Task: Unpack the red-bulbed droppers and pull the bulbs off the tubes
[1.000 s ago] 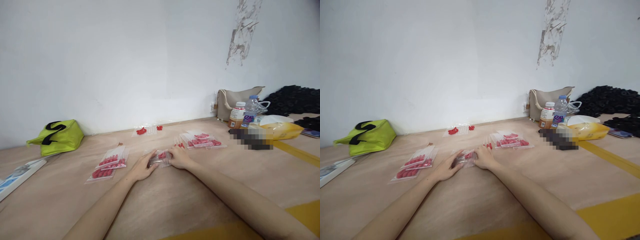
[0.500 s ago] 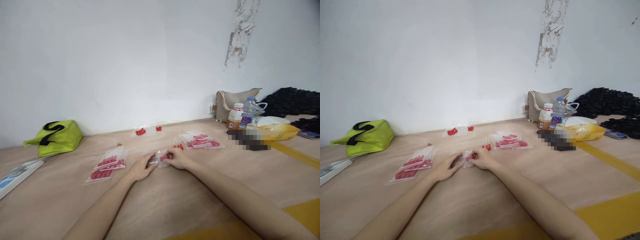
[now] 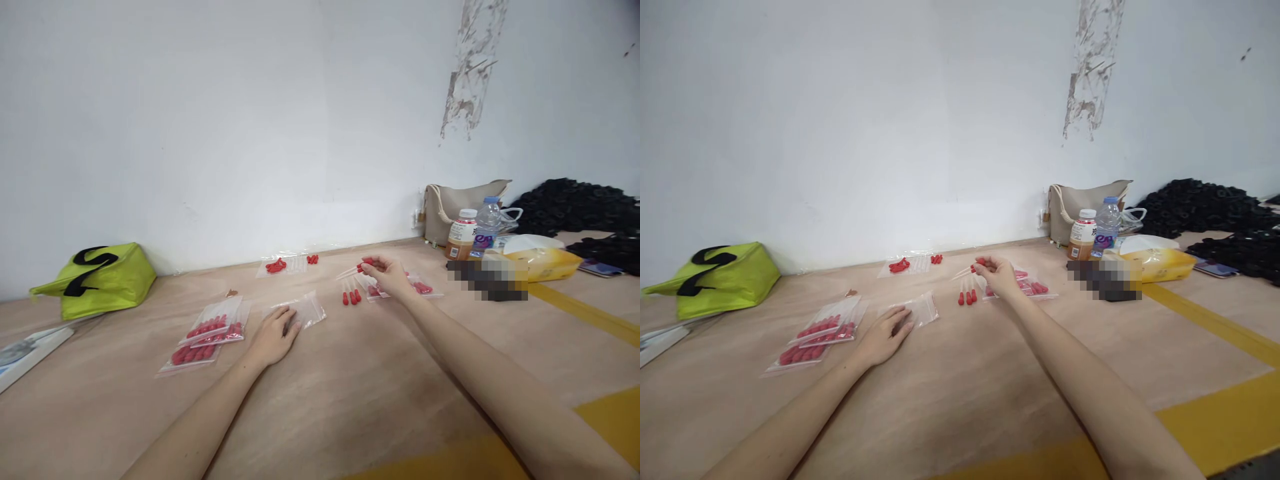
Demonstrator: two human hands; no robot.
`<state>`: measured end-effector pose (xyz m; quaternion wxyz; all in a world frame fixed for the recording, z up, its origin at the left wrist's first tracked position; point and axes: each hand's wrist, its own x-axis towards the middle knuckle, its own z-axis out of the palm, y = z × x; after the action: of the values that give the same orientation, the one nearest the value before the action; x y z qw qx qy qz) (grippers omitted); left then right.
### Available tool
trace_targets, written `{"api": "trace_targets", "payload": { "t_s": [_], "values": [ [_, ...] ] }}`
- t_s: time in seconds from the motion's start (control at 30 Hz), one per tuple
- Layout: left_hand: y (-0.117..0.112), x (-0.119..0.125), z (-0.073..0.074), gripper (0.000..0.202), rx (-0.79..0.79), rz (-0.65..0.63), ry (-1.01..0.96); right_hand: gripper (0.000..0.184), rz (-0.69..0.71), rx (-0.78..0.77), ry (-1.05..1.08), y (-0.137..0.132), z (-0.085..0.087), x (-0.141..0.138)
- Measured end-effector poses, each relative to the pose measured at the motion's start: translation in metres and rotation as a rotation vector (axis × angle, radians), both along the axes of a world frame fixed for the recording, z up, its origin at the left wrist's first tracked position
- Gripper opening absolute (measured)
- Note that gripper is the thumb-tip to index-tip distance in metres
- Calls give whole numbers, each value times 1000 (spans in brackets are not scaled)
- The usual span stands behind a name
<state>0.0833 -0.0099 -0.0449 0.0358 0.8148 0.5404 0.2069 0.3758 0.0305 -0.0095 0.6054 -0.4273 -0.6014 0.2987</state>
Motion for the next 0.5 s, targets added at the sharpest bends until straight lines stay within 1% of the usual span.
{"api": "trace_targets", "payload": {
  "t_s": [0.07,0.1,0.13,0.2,0.27,0.33,0.5],
  "values": [
    [0,0,0,45,11,9,-2,24,-130,149,-156,1,-7,-1],
    [0,0,0,45,15,10,2,21,-167,220,-264,0,-12,-3],
    [0,0,0,45,17,11,8,20,-182,283,-379,-2,-17,-5],
    [0,0,0,45,14,15,21,25,-169,372,-606,-5,-26,-9],
    [-1,0,1,46,8,16,31,30,-153,404,-788,-6,-32,-12],
    [-1,1,2,47,3,17,38,31,-146,406,-901,-6,-36,-14],
    [-1,1,2,47,7,10,39,32,-112,382,-1038,-3,-36,-15]
  ]
}}
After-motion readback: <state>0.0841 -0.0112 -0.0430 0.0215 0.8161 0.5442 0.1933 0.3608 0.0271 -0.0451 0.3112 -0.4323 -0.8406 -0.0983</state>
